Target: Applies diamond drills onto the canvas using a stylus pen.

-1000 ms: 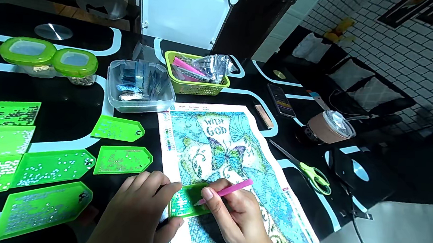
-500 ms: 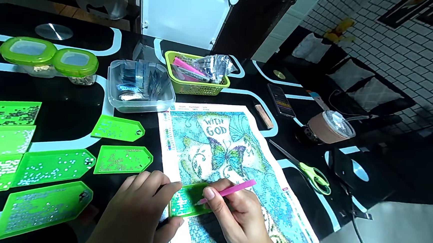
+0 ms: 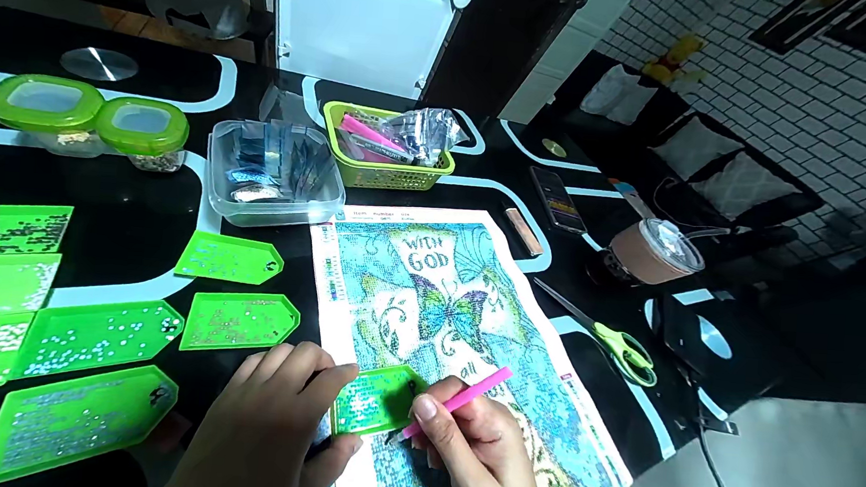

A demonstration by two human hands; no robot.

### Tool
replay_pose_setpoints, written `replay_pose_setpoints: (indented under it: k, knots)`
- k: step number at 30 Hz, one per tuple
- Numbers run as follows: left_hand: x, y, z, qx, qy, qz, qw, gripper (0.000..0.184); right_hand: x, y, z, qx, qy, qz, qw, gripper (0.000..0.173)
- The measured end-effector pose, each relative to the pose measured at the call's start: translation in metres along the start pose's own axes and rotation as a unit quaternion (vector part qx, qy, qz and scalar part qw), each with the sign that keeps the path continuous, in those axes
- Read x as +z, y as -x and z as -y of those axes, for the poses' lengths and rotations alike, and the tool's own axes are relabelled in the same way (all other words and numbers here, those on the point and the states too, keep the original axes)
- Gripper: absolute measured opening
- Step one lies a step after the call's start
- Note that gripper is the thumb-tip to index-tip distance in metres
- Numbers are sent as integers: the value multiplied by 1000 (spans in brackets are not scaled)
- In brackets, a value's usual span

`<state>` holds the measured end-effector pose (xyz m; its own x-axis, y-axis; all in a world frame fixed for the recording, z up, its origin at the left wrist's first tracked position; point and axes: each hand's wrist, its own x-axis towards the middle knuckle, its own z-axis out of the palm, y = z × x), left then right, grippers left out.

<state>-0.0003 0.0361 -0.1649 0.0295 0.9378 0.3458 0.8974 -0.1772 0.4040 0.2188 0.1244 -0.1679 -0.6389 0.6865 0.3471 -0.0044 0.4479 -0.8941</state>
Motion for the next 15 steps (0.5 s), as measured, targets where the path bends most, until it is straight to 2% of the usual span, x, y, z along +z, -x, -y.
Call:
replay_pose_setpoints:
  k: [10,15]
  knots:
    - [2,1,1,1,-4,-9,1000,46,1,-1,0,-34,62,20,997,26]
    - [3,1,1,4,-3,-15,1000,45,1,-2,10,-71,148,54,985,27]
